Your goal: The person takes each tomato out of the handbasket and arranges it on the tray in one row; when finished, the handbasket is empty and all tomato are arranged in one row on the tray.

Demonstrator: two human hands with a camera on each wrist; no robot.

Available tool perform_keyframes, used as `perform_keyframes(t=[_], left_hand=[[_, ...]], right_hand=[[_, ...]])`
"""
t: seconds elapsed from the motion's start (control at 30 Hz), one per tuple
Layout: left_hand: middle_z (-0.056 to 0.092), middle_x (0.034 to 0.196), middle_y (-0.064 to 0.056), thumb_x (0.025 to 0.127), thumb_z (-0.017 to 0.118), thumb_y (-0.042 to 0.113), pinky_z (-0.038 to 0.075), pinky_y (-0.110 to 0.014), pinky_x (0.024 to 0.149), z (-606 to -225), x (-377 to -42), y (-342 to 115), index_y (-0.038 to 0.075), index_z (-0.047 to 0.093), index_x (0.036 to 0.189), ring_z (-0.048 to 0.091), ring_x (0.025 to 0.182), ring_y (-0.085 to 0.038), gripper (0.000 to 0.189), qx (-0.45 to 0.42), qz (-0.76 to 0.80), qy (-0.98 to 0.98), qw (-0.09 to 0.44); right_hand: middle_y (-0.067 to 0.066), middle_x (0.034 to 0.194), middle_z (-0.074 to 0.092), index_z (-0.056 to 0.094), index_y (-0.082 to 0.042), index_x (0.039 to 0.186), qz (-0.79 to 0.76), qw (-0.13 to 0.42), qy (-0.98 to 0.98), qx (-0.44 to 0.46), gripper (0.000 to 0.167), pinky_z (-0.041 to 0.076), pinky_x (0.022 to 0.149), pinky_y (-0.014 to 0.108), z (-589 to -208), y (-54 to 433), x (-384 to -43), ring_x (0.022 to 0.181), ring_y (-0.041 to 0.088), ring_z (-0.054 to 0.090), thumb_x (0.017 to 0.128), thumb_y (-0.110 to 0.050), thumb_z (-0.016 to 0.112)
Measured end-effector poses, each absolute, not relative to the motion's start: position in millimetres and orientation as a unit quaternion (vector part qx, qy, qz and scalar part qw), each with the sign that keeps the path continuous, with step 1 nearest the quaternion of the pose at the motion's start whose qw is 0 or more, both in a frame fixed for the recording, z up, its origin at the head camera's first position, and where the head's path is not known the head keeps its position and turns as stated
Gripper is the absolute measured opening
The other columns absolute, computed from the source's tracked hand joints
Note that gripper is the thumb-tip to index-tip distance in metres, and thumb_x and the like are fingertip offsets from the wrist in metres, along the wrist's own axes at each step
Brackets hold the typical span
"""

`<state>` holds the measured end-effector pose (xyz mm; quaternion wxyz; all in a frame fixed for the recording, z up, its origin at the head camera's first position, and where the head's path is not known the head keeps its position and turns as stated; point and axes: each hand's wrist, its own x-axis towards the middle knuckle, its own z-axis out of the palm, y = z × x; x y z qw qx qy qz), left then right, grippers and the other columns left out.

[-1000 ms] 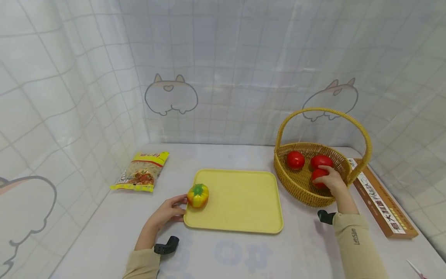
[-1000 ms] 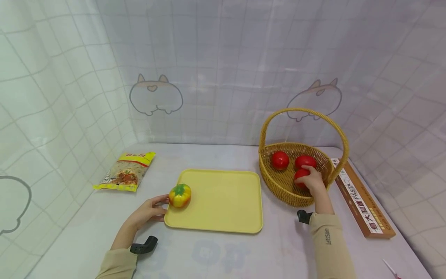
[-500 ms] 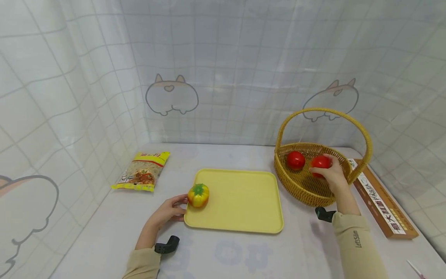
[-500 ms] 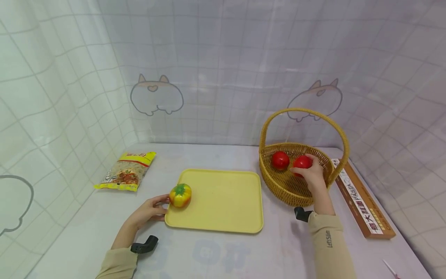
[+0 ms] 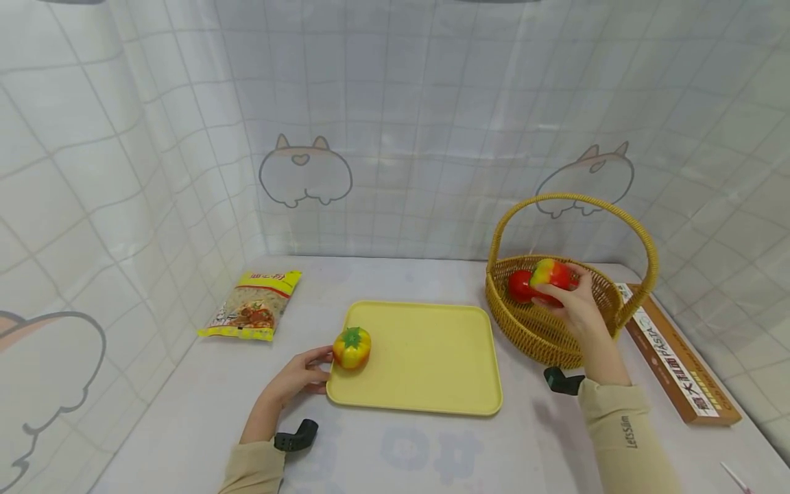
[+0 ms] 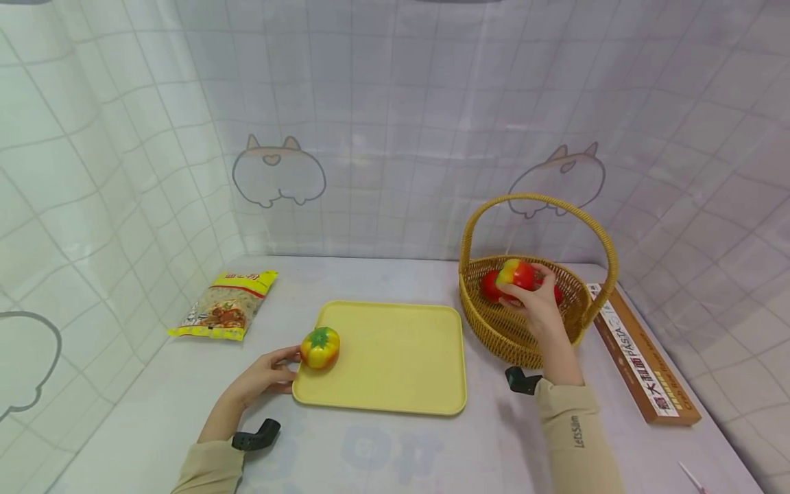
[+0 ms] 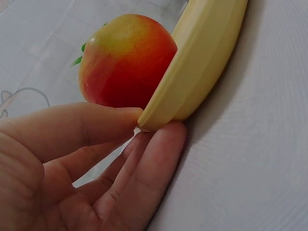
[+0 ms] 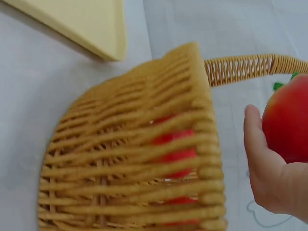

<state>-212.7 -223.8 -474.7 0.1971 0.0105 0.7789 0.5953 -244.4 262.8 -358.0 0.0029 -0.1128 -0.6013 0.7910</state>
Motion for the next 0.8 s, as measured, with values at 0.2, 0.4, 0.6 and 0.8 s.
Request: perform_keyframes(t=[0.2, 0.4, 0.6, 0.8], left_hand=[[0.042, 0.131, -0.025, 0.081, 0.063, 0.005, 0.057, -0.035, 0.071, -474.7, -211.6, -223.3, -0.004, 0.031, 0.140, 0.058, 0.077, -0.017, 0.068, 0.008, 0.595, 0.779, 0.195], [0.043, 0.129, -0.025, 0.081, 0.063, 0.004, 0.056, -0.035, 0.071, -473.9, -211.7, -223.1, -0.005, 0.031, 0.140, 0.059, 0.078, -0.017, 0.068, 0.016, 0.599, 0.776, 0.195], [0.043, 0.129, -0.025, 0.081, 0.064, 0.005, 0.056, -0.035, 0.072, -473.1, -211.1, -222.8, -0.005, 0.031, 0.140, 0.059, 0.080, -0.017, 0.068, 0.017, 0.599, 0.776, 0.196], [0.043, 0.130, -0.025, 0.081, 0.064, 0.005, 0.056, -0.035, 0.071, -473.9, -212.5, -223.9, -0.005, 0.032, 0.140, 0.058, 0.078, -0.016, 0.067, 0.016, 0.600, 0.775, 0.196]], right_hand=[[-0.003, 0.116, 0.026, 0.018, -0.033, 0.115, 0.800, -0.005, -0.595, -0.080, 0.065, 0.051, 0.081, 0.026, -359.2, 254.5, -241.8, 0.106, 0.014, 0.036, 0.082, -0.004, 0.066], [0.000, 0.124, 0.018, 0.014, -0.035, 0.126, 0.810, -0.011, -0.586, -0.021, 0.073, 0.052, 0.080, 0.023, -360.3, 245.3, -240.2, 0.107, 0.015, 0.035, 0.084, 0.004, 0.060], [-0.001, 0.123, 0.020, 0.017, -0.027, 0.132, 0.805, -0.027, -0.592, 0.019, 0.073, 0.051, 0.079, 0.018, -362.0, 233.3, -238.6, 0.108, 0.015, 0.035, 0.084, 0.007, 0.059], [0.000, 0.123, 0.024, 0.018, -0.022, 0.131, 0.787, -0.036, -0.616, 0.029, 0.070, 0.051, 0.081, 0.018, -365.5, 214.4, -238.7, 0.107, 0.017, 0.037, 0.082, 0.007, 0.061]])
